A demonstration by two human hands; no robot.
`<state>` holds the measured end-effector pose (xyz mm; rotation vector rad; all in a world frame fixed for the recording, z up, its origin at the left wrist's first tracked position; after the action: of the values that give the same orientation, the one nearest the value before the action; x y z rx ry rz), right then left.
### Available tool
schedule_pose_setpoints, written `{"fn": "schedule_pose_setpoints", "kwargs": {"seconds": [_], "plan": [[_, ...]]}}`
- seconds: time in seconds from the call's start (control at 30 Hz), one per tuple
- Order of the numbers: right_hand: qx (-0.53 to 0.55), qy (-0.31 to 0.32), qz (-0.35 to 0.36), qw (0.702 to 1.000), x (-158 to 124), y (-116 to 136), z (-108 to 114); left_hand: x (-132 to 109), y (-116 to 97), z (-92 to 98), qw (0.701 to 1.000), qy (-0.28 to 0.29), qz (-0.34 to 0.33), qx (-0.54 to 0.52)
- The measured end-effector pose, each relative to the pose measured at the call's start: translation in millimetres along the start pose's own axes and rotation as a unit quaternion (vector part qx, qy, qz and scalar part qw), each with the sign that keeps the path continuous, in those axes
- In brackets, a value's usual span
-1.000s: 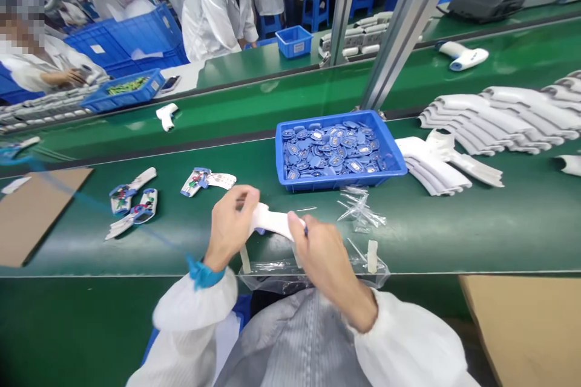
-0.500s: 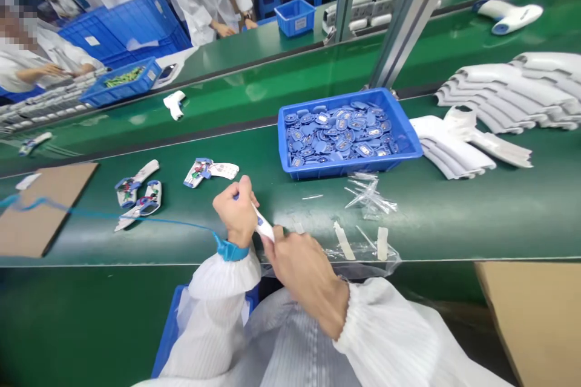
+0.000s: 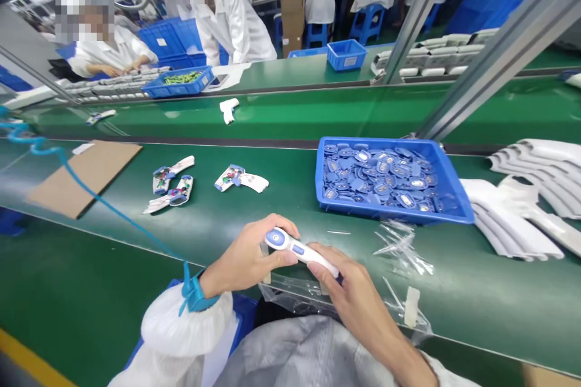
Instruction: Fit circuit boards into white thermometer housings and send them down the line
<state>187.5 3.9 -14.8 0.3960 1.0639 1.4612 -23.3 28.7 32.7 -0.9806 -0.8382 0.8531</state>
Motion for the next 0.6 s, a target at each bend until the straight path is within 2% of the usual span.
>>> {"fn": "schedule_pose_setpoints", "kwargs": {"seconds": [0.07, 0.1, 0.2, 0.27, 0.37, 0.43, 0.47, 0.53, 0.6], "plan": [[-0.067, -0.049, 0.028, 0.996, 0, 1, -7, 2, 2, -2.6, 0.999, -0.041, 0.009, -0.01], [-0.105, -0.083, 0.054, 0.99, -1, 1, -11, 4, 4, -5.4, 0.997, -0.08, 0.014, -0.009], [-0.181, -0.17, 0.157, 0.956, -1, 1, -24, 10, 14, -17.4, 0.981, -0.188, 0.035, 0.034], [-0.201, -0.189, 0.203, 0.94, 1, 1, -29, 14, 23, -24.7, 0.975, -0.208, 0.064, 0.031], [-0.215, -0.16, 0.185, 0.946, 9, 9, -29, 19, 33, -23.2, 0.977, -0.193, 0.092, -0.005], [-0.191, -0.131, 0.149, 0.961, 14, 18, -22, 27, 36, -6.6, 0.979, -0.178, 0.082, 0.06], [-0.169, -0.134, 0.135, 0.967, 15, 23, -17, 33, 38, 7.4, 0.975, -0.175, 0.076, 0.112], [-0.125, -0.178, 0.117, 0.969, 15, 29, -3, 56, 43, 46.1, 0.955, -0.192, 0.087, 0.209], [-0.087, -0.229, 0.103, 0.964, 11, 29, 12, 93, 50, 93.8, 0.919, -0.25, 0.132, 0.275]]}}
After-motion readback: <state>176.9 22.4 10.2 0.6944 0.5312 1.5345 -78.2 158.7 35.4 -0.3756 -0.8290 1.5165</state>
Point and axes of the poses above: each hand's wrist, its own x-axis towards the middle knuckle, its own z-axis out of the back of the hand, y = z × x, the point moved 1 cm from there along x, towards the middle knuckle, and after that the axes turned 15 degrees about -z, right-handed, at the moved point
